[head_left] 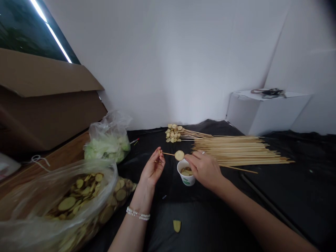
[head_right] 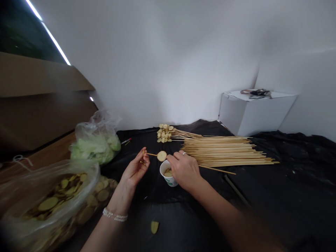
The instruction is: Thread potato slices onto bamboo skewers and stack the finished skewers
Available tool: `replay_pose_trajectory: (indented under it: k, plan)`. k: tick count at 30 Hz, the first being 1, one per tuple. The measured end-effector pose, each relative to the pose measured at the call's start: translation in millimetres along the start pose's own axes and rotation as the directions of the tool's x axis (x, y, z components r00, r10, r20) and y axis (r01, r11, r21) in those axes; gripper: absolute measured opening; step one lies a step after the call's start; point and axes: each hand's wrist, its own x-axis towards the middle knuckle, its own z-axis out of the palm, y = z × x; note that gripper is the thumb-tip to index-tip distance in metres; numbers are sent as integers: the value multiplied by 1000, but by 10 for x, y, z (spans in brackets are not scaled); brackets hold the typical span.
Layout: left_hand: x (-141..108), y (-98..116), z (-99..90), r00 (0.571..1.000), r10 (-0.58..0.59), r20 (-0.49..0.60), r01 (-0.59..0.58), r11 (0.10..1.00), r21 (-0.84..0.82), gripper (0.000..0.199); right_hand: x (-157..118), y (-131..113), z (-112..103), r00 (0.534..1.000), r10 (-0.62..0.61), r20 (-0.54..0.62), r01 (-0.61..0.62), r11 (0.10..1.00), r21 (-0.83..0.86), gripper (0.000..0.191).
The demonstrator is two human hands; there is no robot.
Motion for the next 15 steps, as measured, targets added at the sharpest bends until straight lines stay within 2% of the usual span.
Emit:
replay_pose_trajectory:
  k: [15]
  plan:
    - [28,-29,-17,997,73,17,-74,994,80,19,-15,-6,18,999,-23,-25,23,999,-27,18]
